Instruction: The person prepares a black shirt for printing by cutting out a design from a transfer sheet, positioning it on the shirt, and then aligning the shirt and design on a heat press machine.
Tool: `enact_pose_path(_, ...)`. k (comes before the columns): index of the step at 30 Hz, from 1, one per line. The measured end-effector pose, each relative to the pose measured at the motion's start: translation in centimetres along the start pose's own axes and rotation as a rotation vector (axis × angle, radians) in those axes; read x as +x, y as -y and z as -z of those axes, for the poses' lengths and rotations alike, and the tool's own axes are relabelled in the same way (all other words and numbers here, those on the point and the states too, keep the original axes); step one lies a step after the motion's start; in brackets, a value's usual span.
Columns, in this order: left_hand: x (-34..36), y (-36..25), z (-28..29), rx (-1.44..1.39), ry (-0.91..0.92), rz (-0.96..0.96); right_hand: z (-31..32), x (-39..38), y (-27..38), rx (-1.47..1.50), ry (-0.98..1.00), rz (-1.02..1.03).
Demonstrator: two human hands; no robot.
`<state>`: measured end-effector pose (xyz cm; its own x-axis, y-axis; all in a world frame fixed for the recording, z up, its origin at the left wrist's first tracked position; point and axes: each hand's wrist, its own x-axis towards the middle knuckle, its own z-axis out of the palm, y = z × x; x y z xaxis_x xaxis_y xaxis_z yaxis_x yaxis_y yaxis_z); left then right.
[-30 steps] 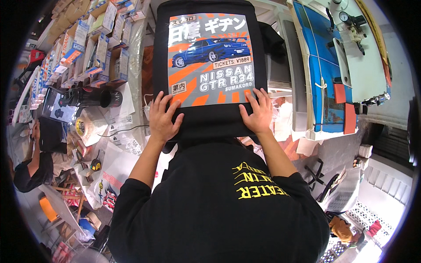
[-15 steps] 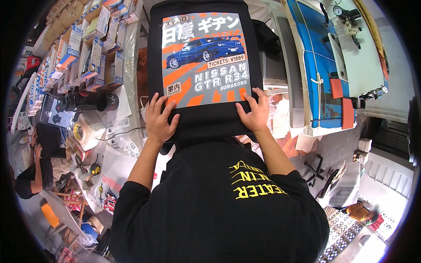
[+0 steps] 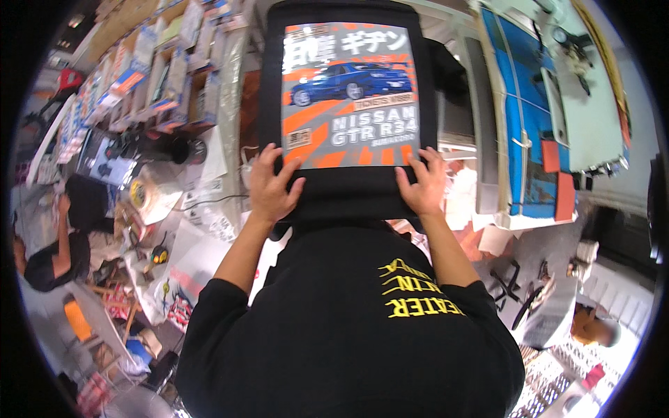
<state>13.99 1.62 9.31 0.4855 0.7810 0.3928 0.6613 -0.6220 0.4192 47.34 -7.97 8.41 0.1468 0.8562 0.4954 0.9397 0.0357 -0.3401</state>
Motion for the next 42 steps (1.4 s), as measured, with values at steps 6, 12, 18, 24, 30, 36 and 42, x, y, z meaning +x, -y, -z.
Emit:
enact_pose_path(6,-0.10,0.49,0.15,0.025,0.032,-0.017,-0.25,-0.16,0.42,-0.008,-0.012,-0.007)
enact_pose_path(12,-0.20,0.46,-0.14,0.009,0.029,-0.011,-0.15,-0.07,0.19,-0.022,-0.009,0.004)
enact_pose_path(18,-0.04,0.46,-0.22,0.011,0.017,-0.017,-0.09,-0.19,0.20,-0.012,-0.012,0.001)
enact_pose_path(24,-0.11,0.05,-0.35,0.007,0.007,-0.009,0.07,0.12,0.09,-0.019,0.006,0.000)
enact_pose_path(30,0.06,0.06,-0.43,0.009,0.005,-0.015,-0.06,-0.26,-0.10,-0.026,-0.001,-0.024)
enact_pose_path(36,0.12,-0.02,-0.34,0.020,0.011,-0.029,-0.08,-0.22,0.01,-0.027,0.007,-0.030)
enact_pose_path(42,0.23,0.03,-0.06,0.045,0.041,-0.037,-0.11,-0.26,-0.09,-0.014,0.015,-0.041)
